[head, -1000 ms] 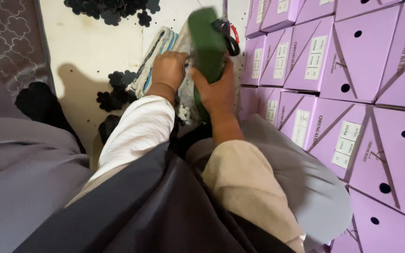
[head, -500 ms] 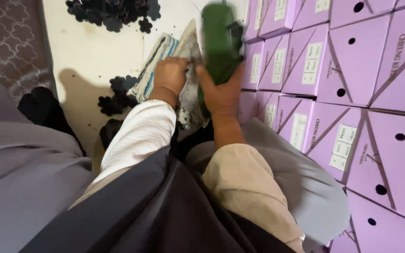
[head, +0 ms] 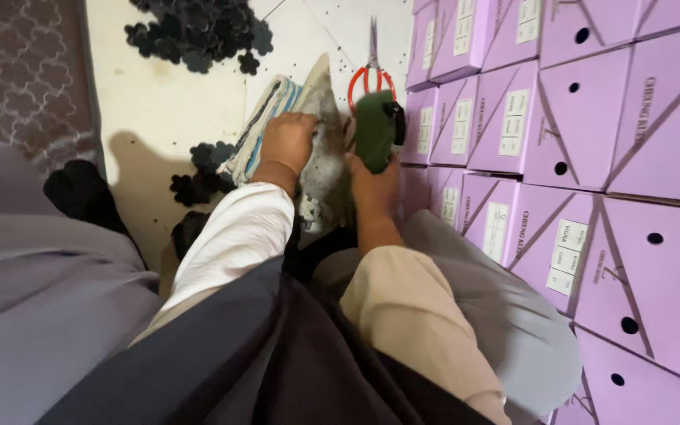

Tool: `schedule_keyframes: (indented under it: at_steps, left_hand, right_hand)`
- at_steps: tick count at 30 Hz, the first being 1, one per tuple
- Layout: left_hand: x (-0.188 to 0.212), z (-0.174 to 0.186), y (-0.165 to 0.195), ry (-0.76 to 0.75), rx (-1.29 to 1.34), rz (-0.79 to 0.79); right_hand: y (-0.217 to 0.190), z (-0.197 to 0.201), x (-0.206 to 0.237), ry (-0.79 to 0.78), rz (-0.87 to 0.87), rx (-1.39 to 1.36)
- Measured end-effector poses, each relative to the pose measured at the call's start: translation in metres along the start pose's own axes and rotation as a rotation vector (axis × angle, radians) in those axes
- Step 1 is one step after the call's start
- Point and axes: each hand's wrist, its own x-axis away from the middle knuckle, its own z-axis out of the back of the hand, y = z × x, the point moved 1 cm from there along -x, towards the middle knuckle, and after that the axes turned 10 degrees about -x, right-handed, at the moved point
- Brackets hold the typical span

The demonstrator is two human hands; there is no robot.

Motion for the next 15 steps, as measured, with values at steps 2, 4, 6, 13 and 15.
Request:
schedule_keyframes:
  at_steps: [2, 4, 6, 13, 15]
  left_hand:
    - [0.005, -0.002, -0.001, 0.016, 0.04, 0.009]
    - [0.006, -0.001, -0.001, 0.031, 0.091, 0.012]
    - [0.012, 0.002, -0.001, 0.019, 0.156, 0.03]
    - [0.031, 0.001, -0.007, 0.072, 0.092, 0.185]
    - [0.031, -0.001, -0.009, 0.046, 0.129, 0.228]
  right_hand:
    - [0.022, 0.001, -0.004, 0.07, -0.12, 0.011]
    - [0.036, -0.001, -0.002, 0.162, -0.162, -0.052]
    - [0.043, 0.0, -0.001, 0.153, -0.423, -0.12]
    - [0.005, -0.018, -0.021, 0.198, 0.457, 0.439]
    - [0.002, -0.041, -0.026, -0.104, 0.404, 0.18]
